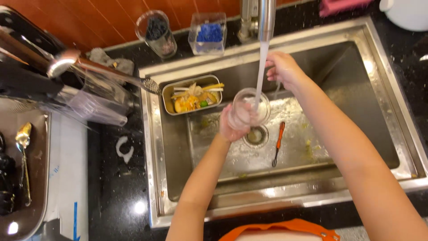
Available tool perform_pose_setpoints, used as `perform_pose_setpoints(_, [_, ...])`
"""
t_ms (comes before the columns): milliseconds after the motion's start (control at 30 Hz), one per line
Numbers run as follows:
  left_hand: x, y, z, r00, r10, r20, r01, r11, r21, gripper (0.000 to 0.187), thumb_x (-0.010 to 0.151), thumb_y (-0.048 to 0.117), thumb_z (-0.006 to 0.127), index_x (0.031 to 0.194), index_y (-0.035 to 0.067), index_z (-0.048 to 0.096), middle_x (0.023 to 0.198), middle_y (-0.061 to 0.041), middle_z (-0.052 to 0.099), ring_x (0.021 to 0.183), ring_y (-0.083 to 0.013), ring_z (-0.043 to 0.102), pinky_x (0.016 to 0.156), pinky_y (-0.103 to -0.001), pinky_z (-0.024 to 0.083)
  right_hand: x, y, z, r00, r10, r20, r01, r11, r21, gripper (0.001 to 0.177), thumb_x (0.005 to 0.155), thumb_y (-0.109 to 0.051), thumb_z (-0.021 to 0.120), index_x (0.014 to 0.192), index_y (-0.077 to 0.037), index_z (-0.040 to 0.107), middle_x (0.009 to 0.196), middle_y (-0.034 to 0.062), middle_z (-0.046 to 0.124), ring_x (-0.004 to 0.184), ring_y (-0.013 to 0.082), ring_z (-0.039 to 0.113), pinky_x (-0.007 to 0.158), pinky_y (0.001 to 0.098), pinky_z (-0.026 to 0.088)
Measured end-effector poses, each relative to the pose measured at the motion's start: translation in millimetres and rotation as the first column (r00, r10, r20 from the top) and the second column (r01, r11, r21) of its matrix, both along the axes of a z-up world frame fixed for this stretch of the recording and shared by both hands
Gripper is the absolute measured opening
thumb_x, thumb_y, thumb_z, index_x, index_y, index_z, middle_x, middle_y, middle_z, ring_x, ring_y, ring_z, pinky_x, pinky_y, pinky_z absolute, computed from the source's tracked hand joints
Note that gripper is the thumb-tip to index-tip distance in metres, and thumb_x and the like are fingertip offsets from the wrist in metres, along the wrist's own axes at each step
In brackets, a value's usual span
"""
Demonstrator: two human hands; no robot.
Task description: Washing a juicer component and a glass in a kitchen sink.
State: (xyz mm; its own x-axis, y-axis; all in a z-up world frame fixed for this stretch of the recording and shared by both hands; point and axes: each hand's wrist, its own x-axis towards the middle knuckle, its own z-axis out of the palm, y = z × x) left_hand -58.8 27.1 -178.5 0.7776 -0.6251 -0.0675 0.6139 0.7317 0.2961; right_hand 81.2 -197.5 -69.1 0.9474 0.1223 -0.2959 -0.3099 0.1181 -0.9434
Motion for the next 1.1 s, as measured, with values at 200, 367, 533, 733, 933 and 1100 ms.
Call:
perform_pose_setpoints(200, [18, 15, -8, 0.998, -0.047, 0.038, 0.043, 0.994, 0.103, 0.062, 0.104, 0.058, 0.047, 0.137, 0.007, 0.06, 0.12, -0.02, 0.068, 0.086, -0.0291, 0.072, 0.043, -0.028, 0.044, 64, 8, -1, 0.998, 0.058, 0.039, -0.056, 0.997, -0.051, 0.018, 0.095, -0.027, 0.065, 0.099, -0.01, 0.067, 0.082, 0.0018, 0.071, 0.072, 0.0135, 0.066, 0.065, 0.0311, 0.053])
perform_pose_setpoints(367, [46, 29, 64, 0.964, -0.227, 0.138, -0.029, 0.425, 0.905, 0.063, 0.096, 0.058, 0.064, 0.131, 0.008, 0.046, 0.104, -0.015, 0.06, 0.08, -0.0253, 0.052, 0.053, -0.034, 0.037, 99, 2, 8, 0.969, 0.019, 0.247, -0.052, 0.99, 0.129, 0.025, 0.104, -0.027, 0.07, 0.1, -0.004, 0.061, 0.083, 0.0049, 0.062, 0.073, 0.0162, 0.06, 0.065, 0.0355, 0.051])
perform_pose_setpoints(533, [-5, 4, 173, 0.748, -0.643, 0.165, -0.507, -0.392, 0.768, 0.074, 0.078, 0.058, 0.074, 0.133, 0.015, 0.051, 0.123, -0.019, 0.061, 0.108, -0.0373, 0.064, 0.084, -0.048, 0.052, 51, 21, 32, 0.971, 0.017, 0.24, -0.009, 0.999, -0.031, 0.018, 0.096, -0.018, 0.06, 0.113, -0.012, 0.058, 0.095, 0.0073, 0.068, 0.077, 0.0164, 0.063, 0.068, 0.0364, 0.053])
perform_pose_setpoints(733, [-40, -13, 219, 0.712, -0.701, 0.04, -0.563, -0.536, 0.629, 0.082, 0.079, 0.059, 0.07, 0.144, 0.017, 0.042, 0.134, -0.022, 0.053, 0.116, -0.0442, 0.061, 0.091, -0.057, 0.053, -115, 6, -26, 0.649, 0.525, 0.55, -0.428, 0.85, -0.307, 0.057, 0.103, -0.031, 0.061, 0.152, -0.005, 0.049, 0.146, 0.017, 0.059, 0.139, 0.0297, 0.055, 0.12, 0.0417, 0.041])
perform_pose_setpoints(933, [-39, -12, 232, 0.687, -0.71, 0.157, -0.602, -0.435, 0.669, 0.084, 0.075, 0.069, 0.062, 0.137, 0.013, 0.055, 0.132, -0.023, 0.064, 0.121, -0.042, 0.064, 0.099, -0.051, 0.053, -213, 35, 17, 0.606, 0.513, 0.608, -0.102, 0.808, -0.58, 0.128, 0.062, -0.032, 0.096, 0.16, -0.005, 0.019, 0.162, 0.0211, 0.036, 0.15, 0.0337, 0.037, 0.121, 0.0447, 0.032])
perform_pose_setpoints(1100, [-55, -23, 232, 0.664, -0.607, 0.436, -0.736, -0.426, 0.527, 0.078, 0.084, 0.071, 0.055, 0.132, 0.01, 0.057, 0.118, -0.023, 0.07, 0.109, -0.0412, 0.068, 0.092, -0.05, 0.054, -210, 32, 21, 0.668, 0.355, 0.654, -0.155, 0.926, -0.344, 0.118, 0.071, -0.03, 0.095, 0.16, -0.008, 0.021, 0.155, 0.0179, 0.047, 0.138, 0.0296, 0.055, 0.116, 0.0433, 0.048])
